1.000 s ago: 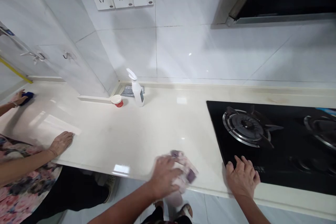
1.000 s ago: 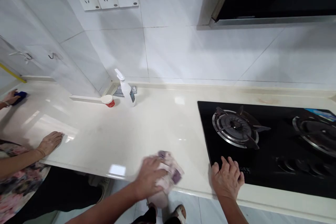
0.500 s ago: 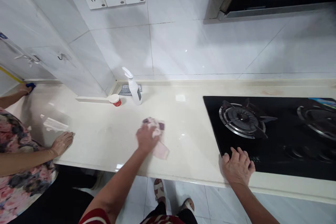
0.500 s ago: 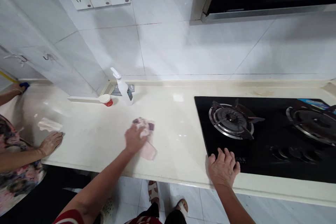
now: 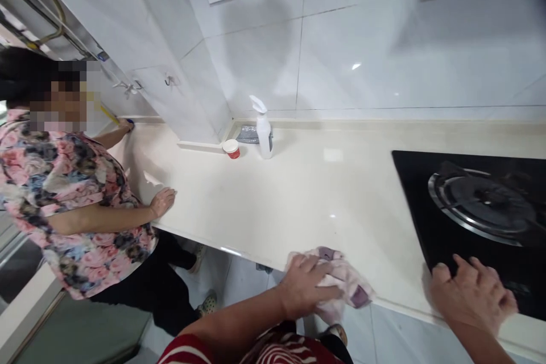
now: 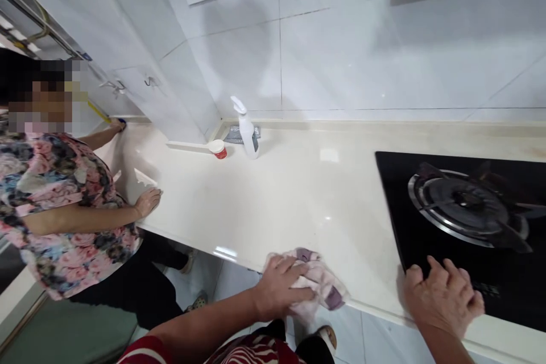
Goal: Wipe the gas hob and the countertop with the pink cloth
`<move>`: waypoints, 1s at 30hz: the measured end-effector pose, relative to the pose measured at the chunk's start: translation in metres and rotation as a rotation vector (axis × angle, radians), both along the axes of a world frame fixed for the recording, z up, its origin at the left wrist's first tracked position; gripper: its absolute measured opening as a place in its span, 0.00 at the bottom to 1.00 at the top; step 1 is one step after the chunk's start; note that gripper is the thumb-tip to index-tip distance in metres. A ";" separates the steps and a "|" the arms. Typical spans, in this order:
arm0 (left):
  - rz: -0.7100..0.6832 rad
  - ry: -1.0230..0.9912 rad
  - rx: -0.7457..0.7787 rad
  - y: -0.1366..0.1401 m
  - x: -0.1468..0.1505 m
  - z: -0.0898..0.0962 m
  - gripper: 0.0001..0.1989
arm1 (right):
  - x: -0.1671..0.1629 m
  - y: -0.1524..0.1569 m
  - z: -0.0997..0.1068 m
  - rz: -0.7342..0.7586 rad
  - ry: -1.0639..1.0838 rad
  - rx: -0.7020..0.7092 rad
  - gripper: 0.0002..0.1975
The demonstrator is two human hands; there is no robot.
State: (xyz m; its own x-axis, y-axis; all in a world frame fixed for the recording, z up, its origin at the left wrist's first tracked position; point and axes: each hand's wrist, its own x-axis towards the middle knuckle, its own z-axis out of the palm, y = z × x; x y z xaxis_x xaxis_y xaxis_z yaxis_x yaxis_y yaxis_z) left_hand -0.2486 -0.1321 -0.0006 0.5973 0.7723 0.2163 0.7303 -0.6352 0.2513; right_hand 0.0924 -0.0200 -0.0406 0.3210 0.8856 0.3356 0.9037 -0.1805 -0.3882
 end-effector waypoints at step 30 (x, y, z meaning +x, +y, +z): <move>0.400 0.213 0.189 -0.047 -0.054 -0.020 0.23 | 0.006 0.006 0.018 0.057 0.442 0.102 0.22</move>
